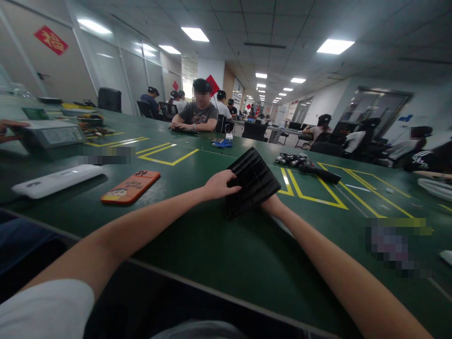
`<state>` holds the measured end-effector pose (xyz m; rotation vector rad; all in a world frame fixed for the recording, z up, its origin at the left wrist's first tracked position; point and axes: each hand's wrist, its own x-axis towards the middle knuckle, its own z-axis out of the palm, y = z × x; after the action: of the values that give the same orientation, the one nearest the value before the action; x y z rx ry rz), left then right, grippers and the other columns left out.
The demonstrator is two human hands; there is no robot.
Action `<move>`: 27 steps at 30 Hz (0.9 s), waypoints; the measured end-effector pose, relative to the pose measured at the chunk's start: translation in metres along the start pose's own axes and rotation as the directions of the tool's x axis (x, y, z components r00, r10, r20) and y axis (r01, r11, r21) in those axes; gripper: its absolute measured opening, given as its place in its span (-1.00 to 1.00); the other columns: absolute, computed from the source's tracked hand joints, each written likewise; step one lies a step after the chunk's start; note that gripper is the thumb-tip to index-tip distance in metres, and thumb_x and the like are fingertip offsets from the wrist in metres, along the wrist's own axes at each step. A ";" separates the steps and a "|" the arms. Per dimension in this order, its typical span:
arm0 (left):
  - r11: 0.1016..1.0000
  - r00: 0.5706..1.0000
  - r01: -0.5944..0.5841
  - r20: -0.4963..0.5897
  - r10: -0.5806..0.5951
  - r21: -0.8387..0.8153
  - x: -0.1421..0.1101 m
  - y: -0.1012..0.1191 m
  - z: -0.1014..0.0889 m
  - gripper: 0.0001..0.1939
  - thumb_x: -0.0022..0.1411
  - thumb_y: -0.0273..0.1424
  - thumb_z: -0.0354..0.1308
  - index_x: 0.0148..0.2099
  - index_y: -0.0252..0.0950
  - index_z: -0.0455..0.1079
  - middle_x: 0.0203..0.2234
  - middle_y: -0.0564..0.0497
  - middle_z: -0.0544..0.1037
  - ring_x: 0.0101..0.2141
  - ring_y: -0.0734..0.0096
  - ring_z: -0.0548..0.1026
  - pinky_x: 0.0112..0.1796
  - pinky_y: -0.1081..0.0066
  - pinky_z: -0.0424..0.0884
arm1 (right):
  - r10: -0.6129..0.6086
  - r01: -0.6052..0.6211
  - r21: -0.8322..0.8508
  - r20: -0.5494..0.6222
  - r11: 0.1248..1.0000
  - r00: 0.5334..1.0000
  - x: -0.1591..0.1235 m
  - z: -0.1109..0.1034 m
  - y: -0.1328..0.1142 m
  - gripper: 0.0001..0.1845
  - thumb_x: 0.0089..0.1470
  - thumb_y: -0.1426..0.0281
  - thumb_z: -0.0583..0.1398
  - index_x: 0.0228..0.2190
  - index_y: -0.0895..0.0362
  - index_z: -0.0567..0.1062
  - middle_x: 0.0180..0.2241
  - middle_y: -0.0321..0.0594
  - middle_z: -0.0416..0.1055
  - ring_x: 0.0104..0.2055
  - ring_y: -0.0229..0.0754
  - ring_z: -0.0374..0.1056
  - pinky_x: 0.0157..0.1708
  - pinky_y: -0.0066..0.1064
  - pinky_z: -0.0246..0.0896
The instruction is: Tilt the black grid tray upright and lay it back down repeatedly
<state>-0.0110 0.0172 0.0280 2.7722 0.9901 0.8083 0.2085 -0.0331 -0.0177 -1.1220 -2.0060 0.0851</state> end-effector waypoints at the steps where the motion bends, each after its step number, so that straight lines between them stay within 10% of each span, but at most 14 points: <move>1: 0.997 0.998 0.054 -0.039 -0.053 0.045 0.001 -0.006 -0.005 -0.56 0.11 -0.08 0.07 -0.18 -0.37 0.39 -0.31 -0.09 0.44 -0.28 0.29 0.40 -0.24 0.34 0.32 | 0.075 -0.076 -0.024 -0.020 0.997 0.997 0.001 -0.008 0.004 -0.33 0.00 0.43 0.14 0.18 0.09 0.17 -0.01 -0.08 0.41 0.06 0.04 0.27 0.06 -0.02 0.15; 7: 0.803 0.893 0.447 -0.141 -0.427 0.394 -0.002 -0.071 -0.036 -0.48 0.13 -0.02 -0.02 -0.21 -0.37 0.46 -0.22 -0.17 0.50 -0.19 0.16 0.45 -0.21 0.35 0.33 | 0.596 -0.613 -0.388 -0.180 0.688 0.783 -0.012 -0.070 0.026 -0.03 0.00 0.39 0.17 0.28 0.13 -0.27 -0.06 -0.01 0.42 0.06 0.12 0.25 -0.04 -0.04 0.19; 13: 0.581 0.727 0.608 -0.085 -0.681 0.541 -0.011 -0.111 -0.047 -0.36 0.10 0.00 -0.06 -0.16 -0.51 0.48 -0.19 -0.37 0.51 -0.15 -0.05 0.47 -0.22 0.25 0.35 | 0.766 -0.709 -0.578 -0.209 0.404 0.607 -0.035 -0.091 0.040 -0.18 0.08 0.33 0.07 0.27 0.15 -0.19 0.08 0.14 0.28 0.12 0.23 0.15 -0.05 0.12 0.14; 16: 0.559 0.721 0.630 -0.141 -0.678 0.539 -0.010 -0.112 -0.048 -0.40 0.16 -0.08 -0.10 -0.15 -0.54 0.47 -0.19 -0.41 0.50 -0.14 -0.08 0.46 -0.19 0.20 0.33 | 0.754 -0.688 -0.621 -0.228 0.375 0.616 -0.037 -0.088 0.042 -0.23 0.09 0.30 0.05 0.26 0.17 -0.12 0.10 0.15 0.24 0.14 0.24 0.12 0.00 0.22 0.03; 20: 0.712 0.851 0.526 -0.279 -0.445 0.466 -0.005 -0.088 -0.036 -0.55 0.26 -0.42 -0.23 -0.06 -0.57 0.41 -0.16 -0.36 0.49 -0.12 0.08 0.45 -0.12 0.22 0.32 | 0.641 -0.610 -0.672 -0.256 0.420 0.724 -0.028 -0.074 0.032 -0.30 0.09 0.31 0.02 0.24 0.17 -0.02 0.20 0.09 0.10 0.24 0.22 -0.07 0.08 0.31 -0.18; 24: 0.924 0.993 0.117 -0.056 -0.104 0.364 -0.002 -0.041 0.001 -0.58 0.29 -0.48 -0.22 0.04 -0.46 0.36 -0.13 -0.21 0.51 -0.10 0.28 0.45 -0.07 0.35 0.32 | 0.538 -0.437 -0.685 -0.078 0.583 0.840 -0.016 -0.041 0.003 -0.38 0.16 0.27 -0.06 0.23 0.17 0.03 0.26 0.00 0.01 0.29 0.13 -0.17 0.16 0.22 -0.25; 27: 0.949 0.987 -0.103 0.148 0.061 0.298 -0.002 -0.014 0.028 -0.62 0.31 -0.42 -0.16 0.04 -0.33 0.38 -0.11 -0.10 0.53 -0.10 0.32 0.48 -0.08 0.37 0.35 | 0.484 -0.285 -0.612 0.184 0.737 0.856 -0.010 -0.014 -0.021 -0.34 0.20 0.17 -0.13 0.25 0.19 0.00 0.30 -0.07 -0.08 0.32 0.07 -0.23 0.21 0.10 -0.27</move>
<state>-0.0059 0.0299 -0.0005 3.0970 1.0598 0.4985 0.2067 -0.0573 -0.0058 -2.0377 -2.1110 -0.1293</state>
